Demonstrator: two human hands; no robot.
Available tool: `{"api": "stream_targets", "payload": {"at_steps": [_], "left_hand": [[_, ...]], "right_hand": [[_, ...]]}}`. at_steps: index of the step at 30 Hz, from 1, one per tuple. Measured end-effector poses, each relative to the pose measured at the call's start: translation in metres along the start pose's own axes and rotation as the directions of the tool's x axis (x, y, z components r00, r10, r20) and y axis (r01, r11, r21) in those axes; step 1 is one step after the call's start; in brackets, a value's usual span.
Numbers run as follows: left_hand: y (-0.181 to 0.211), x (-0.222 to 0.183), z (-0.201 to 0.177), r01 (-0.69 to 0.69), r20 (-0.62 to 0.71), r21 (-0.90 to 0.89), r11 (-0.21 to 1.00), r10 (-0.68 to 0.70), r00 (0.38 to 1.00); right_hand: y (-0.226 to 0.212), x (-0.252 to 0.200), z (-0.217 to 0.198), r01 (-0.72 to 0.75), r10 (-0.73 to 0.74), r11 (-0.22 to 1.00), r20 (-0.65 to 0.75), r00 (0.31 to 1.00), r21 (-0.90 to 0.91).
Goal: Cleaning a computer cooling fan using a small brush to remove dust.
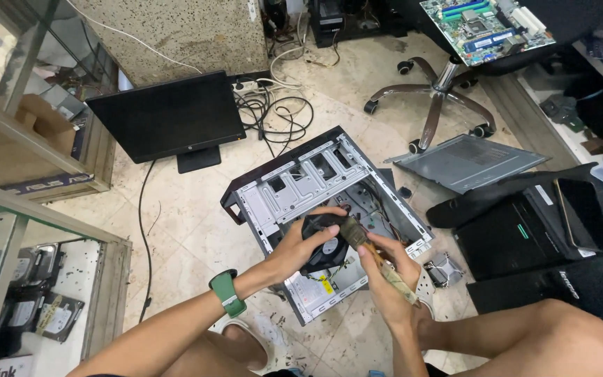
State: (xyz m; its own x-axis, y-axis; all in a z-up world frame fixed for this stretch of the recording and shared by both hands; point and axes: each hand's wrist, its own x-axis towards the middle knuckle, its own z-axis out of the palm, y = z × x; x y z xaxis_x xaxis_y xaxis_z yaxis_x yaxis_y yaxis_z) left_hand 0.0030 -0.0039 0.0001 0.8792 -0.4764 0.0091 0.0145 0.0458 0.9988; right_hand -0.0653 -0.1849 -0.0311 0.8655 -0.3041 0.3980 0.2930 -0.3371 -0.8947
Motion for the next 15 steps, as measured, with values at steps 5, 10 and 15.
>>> {"api": "stream_targets", "payload": {"at_steps": [5,10,15], "left_hand": [[-0.002,-0.003,-0.001,-0.023,0.017,0.068,0.997,0.022,1.000],[0.003,-0.003,0.004,0.105,0.036,0.081,0.991,-0.109,0.993],[0.007,-0.003,0.002,0.039,0.055,0.142,0.989,-0.047,0.997]], "right_hand": [[-0.001,0.000,-0.005,-0.024,0.024,1.000,0.068,0.997,0.012],[0.003,-0.007,0.000,-0.094,0.093,0.995,0.013,0.996,0.041],[0.012,-0.011,0.001,-0.096,0.087,0.979,0.058,0.995,0.182]]}}
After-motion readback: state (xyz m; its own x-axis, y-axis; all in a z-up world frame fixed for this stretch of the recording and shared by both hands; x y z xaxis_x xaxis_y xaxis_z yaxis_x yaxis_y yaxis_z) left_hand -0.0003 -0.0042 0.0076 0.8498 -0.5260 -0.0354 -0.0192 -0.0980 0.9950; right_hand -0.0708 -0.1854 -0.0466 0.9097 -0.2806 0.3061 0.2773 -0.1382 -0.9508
